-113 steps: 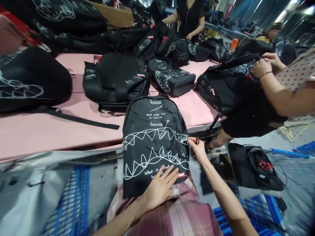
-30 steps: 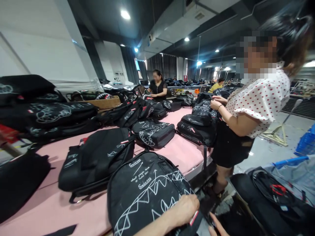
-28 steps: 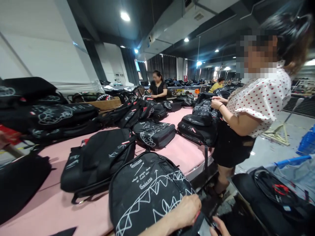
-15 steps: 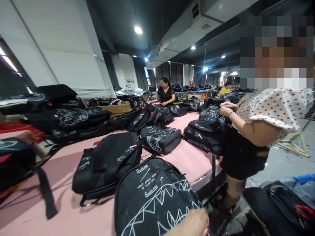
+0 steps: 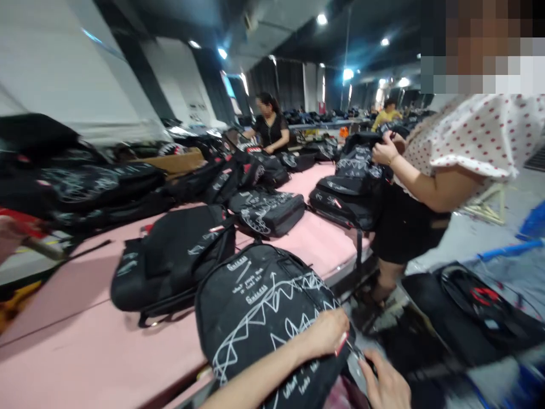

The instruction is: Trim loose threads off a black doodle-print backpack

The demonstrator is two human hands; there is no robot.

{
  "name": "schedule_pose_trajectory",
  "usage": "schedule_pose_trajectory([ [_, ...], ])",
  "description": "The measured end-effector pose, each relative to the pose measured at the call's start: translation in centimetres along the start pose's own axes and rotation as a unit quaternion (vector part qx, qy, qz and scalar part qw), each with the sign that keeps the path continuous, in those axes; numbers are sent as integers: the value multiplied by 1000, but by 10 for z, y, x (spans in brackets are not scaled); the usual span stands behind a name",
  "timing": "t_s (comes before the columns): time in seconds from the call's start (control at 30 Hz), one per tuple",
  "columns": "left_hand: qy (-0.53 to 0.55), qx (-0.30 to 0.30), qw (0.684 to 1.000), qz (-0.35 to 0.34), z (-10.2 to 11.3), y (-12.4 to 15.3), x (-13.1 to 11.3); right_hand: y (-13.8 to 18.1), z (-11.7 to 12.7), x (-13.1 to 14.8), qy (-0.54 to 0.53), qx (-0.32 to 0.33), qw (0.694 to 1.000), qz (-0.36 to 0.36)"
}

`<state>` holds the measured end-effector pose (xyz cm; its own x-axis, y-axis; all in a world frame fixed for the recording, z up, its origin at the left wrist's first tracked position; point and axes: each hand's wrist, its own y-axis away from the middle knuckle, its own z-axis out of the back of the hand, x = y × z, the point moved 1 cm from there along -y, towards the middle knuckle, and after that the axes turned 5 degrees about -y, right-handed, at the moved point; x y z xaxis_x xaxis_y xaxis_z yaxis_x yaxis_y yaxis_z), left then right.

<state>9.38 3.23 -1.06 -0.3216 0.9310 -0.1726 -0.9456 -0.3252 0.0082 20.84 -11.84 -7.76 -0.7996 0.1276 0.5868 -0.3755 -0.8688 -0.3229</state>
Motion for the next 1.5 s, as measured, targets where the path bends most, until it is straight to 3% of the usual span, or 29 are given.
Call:
schedule_pose_trajectory([
  [0.17, 109, 8, 994, 28, -12, -4, 8, -5, 20, 19, 21, 21, 998, -59],
  [0.3, 158, 0, 987, 13, -22, -4, 15, -10, 23, 31, 13, 31, 997, -73],
  [0.6, 148, -34, 988, 6, -14, 1, 13, -18, 22, 37, 65, 39, 994, -84],
  [0.8, 127, -34, 991, 0, -14, 1, 9, -27, 23, 43, 98, 90, 987, -94],
  [1.0, 109, -37, 992, 50, -5, -3, 16, -24, 30, 32, 30, 87, 986, -142],
  [1.2, 105, 4, 994, 17, 0, -11, 20, -22, 34, 27, 23, 130, 972, -193],
  [1.5, 122, 39, 992, 6, 0, -12, 17, -23, 30, 43, 63, 137, 974, -171],
])
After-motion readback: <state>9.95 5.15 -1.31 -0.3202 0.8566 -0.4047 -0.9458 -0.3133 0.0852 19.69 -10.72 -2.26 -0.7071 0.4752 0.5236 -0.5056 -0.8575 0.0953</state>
